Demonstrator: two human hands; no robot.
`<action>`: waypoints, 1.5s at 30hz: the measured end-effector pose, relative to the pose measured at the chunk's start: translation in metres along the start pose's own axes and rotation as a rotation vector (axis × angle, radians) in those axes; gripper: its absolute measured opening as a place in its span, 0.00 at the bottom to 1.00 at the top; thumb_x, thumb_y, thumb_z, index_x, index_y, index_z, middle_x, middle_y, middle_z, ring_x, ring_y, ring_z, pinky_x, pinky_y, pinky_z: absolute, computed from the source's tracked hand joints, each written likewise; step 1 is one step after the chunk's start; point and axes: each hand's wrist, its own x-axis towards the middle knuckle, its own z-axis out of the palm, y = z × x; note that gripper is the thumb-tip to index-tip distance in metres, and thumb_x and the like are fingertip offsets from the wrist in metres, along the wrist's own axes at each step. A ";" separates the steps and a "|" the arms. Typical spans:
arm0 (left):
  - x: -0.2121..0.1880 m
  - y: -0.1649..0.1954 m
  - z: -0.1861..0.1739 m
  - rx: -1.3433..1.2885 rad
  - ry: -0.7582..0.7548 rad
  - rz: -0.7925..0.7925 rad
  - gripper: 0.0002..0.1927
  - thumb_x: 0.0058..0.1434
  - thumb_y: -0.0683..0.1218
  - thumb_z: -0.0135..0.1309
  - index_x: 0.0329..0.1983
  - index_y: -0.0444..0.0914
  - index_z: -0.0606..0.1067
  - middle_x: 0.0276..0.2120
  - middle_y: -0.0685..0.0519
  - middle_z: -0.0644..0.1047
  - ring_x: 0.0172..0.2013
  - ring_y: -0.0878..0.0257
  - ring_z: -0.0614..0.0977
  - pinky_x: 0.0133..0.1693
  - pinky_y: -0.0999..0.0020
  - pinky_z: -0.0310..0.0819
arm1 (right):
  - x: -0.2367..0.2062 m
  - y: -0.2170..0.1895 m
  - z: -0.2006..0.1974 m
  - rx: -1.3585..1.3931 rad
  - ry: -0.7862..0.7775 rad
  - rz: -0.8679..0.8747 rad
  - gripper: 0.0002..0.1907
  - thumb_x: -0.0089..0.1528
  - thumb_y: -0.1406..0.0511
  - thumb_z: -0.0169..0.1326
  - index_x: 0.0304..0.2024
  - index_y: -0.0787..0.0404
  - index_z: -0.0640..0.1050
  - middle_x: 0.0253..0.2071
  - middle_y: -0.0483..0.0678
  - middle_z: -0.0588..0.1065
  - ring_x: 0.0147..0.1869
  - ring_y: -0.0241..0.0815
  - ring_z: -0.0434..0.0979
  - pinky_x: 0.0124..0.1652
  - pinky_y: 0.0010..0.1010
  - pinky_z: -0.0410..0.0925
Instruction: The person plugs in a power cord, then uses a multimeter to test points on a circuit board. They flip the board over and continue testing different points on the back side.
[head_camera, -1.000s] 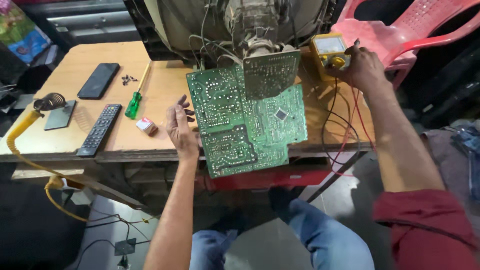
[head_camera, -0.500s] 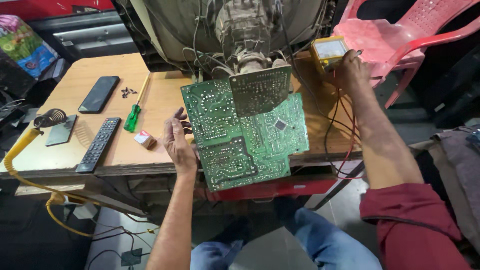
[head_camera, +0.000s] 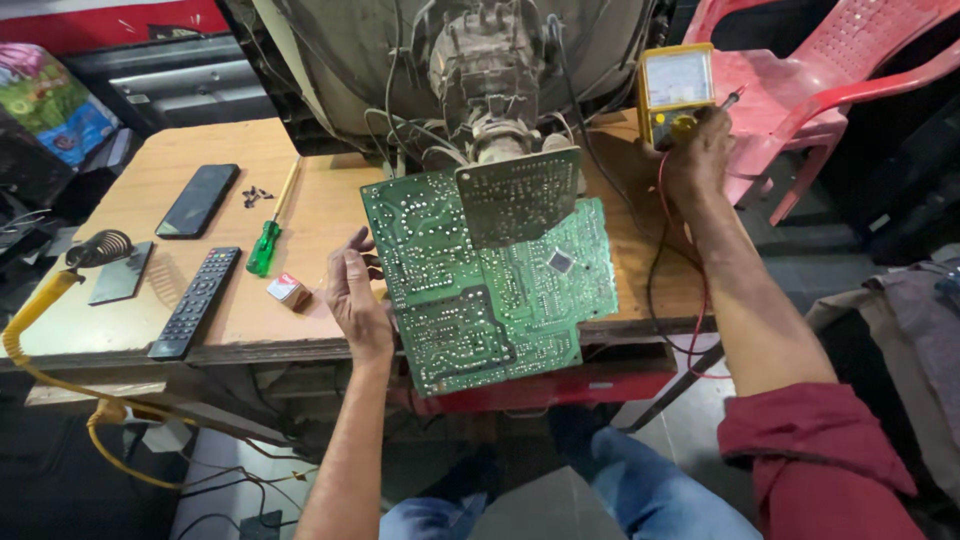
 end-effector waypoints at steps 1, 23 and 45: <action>0.000 0.001 0.000 0.008 -0.011 0.009 0.20 0.78 0.50 0.41 0.60 0.30 0.74 0.45 0.53 0.76 0.38 0.70 0.73 0.43 0.73 0.71 | 0.001 -0.001 0.001 -0.012 -0.025 0.033 0.50 0.53 0.53 0.78 0.62 0.68 0.61 0.57 0.66 0.67 0.59 0.68 0.67 0.55 0.53 0.64; -0.001 0.001 0.002 0.007 -0.011 -0.008 0.21 0.78 0.51 0.42 0.59 0.30 0.74 0.43 0.53 0.77 0.38 0.71 0.74 0.42 0.74 0.71 | -0.005 0.006 0.004 -0.133 0.014 -0.120 0.57 0.49 0.42 0.78 0.58 0.74 0.64 0.54 0.68 0.67 0.57 0.70 0.66 0.55 0.56 0.62; -0.001 0.003 0.002 -0.008 -0.013 -0.021 0.21 0.78 0.52 0.42 0.59 0.30 0.74 0.44 0.53 0.77 0.37 0.71 0.75 0.41 0.75 0.71 | 0.004 0.010 -0.005 0.202 -0.032 -0.057 0.34 0.64 0.51 0.70 0.52 0.73 0.71 0.48 0.65 0.74 0.50 0.63 0.78 0.48 0.47 0.71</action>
